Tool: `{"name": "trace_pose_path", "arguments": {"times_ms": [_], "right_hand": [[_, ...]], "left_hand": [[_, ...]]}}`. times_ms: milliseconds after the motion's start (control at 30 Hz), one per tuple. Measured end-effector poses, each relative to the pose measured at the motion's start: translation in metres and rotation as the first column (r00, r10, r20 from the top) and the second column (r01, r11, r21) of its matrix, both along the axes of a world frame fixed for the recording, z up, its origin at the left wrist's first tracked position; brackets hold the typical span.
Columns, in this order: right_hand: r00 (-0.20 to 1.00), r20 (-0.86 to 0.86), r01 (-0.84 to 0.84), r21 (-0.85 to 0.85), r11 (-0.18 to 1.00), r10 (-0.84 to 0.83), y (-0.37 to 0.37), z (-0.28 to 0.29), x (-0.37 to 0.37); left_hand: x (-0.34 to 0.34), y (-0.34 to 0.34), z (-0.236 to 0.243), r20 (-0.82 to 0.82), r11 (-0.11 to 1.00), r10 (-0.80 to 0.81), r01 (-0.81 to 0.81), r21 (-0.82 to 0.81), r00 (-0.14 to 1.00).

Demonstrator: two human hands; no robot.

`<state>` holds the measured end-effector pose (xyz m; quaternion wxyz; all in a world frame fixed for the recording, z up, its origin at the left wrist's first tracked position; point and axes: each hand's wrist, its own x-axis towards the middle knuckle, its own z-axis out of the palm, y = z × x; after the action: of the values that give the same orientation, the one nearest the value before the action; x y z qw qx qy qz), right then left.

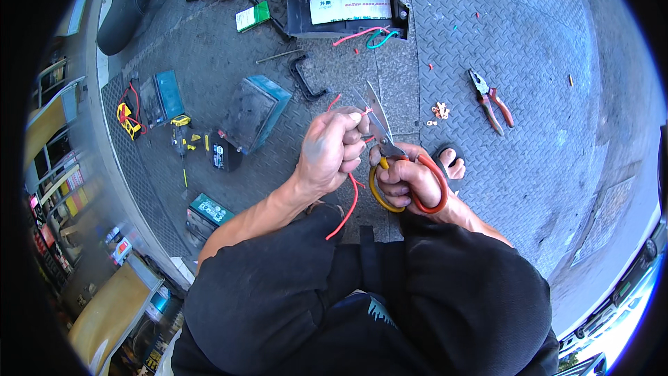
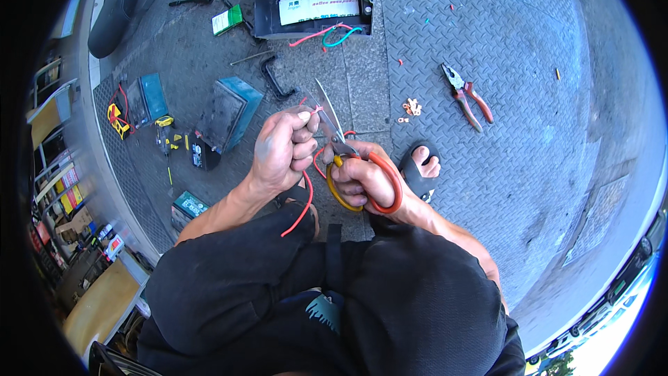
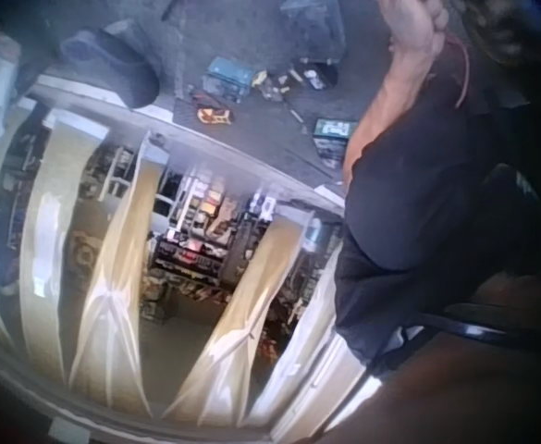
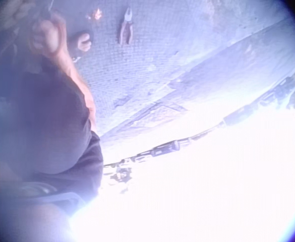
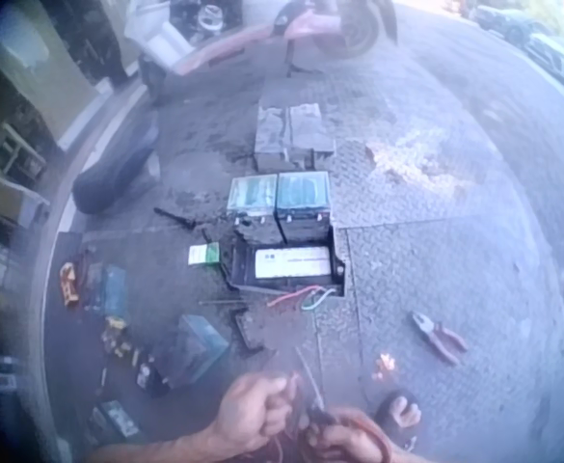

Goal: The person retrieves a pair of scissors from a shelf and walks outside to a battery pack on the ground. They use the scissors to cut wires and remove a battery cell from the pack, then strip the insulation from the cut wires.

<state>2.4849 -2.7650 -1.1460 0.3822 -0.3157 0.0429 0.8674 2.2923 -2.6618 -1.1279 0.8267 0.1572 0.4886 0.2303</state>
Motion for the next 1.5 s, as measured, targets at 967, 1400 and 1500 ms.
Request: {"name": "trace_pose_path", "arguments": {"times_ms": [967,1400,1500], "right_hand": [[0.286,0.935,-0.631,0.347,0.694,-0.209,0.024,0.022,0.0],[0.581,0.795,-0.449,0.139,0.883,0.17,0.018,0.043,0.005],[0.761,0.586,0.192,0.207,0.959,-0.279,0.032,0.064,0.046]], "left_hand": [[-0.023,0.004,0.028,0.145,0.987,-0.097,0.077,0.139,0.985],[-0.023,0.007,0.017,0.334,0.996,-0.032,0.058,-0.068,0.942],[-0.046,-0.001,0.023,0.471,0.991,0.034,0.032,-0.13,0.882]]}}
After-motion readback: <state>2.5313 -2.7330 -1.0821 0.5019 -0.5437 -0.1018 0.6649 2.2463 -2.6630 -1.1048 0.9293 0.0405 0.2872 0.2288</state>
